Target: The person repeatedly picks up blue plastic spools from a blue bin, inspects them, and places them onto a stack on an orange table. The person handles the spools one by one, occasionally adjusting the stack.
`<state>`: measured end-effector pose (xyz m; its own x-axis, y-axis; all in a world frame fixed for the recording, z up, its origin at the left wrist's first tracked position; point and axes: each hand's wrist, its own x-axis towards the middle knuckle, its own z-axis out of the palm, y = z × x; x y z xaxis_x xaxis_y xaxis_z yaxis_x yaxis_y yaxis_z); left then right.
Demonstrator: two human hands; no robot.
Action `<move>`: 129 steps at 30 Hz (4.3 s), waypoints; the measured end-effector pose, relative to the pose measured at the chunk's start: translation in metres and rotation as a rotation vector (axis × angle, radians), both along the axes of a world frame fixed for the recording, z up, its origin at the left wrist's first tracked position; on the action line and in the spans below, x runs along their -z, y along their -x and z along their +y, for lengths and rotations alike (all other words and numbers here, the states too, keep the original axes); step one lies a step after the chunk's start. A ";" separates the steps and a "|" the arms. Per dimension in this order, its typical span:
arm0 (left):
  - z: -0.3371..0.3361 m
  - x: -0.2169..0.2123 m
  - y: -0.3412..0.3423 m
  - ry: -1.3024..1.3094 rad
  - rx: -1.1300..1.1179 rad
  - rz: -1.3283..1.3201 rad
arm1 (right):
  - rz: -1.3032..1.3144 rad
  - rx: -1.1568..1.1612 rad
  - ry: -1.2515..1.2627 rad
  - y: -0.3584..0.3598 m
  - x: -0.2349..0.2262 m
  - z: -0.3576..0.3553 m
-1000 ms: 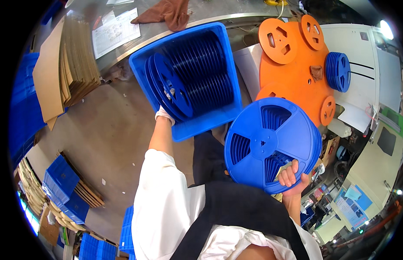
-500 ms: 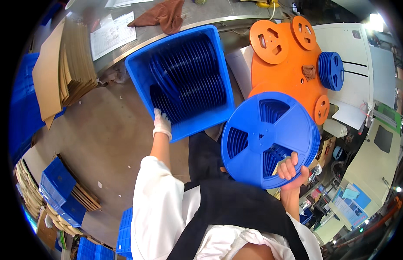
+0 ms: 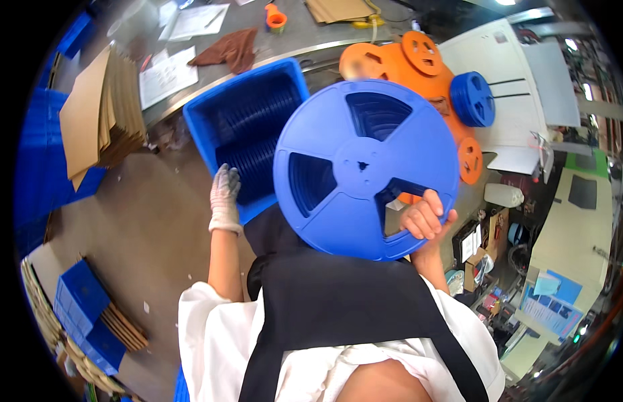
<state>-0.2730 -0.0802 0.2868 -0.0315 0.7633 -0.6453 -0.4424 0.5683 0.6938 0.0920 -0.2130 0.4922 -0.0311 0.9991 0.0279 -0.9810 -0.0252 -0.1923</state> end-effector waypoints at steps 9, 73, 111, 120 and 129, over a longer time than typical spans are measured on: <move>-0.022 -0.155 -0.092 -0.663 0.423 0.533 | -0.027 -0.025 -0.063 -0.011 -0.001 -0.012; -0.042 -0.172 -0.014 -0.492 -0.013 -0.813 | -0.160 0.021 -0.222 -0.017 -0.033 0.004; -0.045 -0.150 -0.025 -0.327 -0.083 -1.482 | -0.393 0.138 0.134 -0.015 -0.026 -0.002; -0.034 -0.134 0.013 -0.638 0.035 -1.162 | -0.154 0.088 -0.103 -0.030 -0.030 -0.001; -0.049 -0.149 0.008 -0.371 0.173 -0.561 | -0.094 0.054 -0.080 -0.010 -0.037 0.021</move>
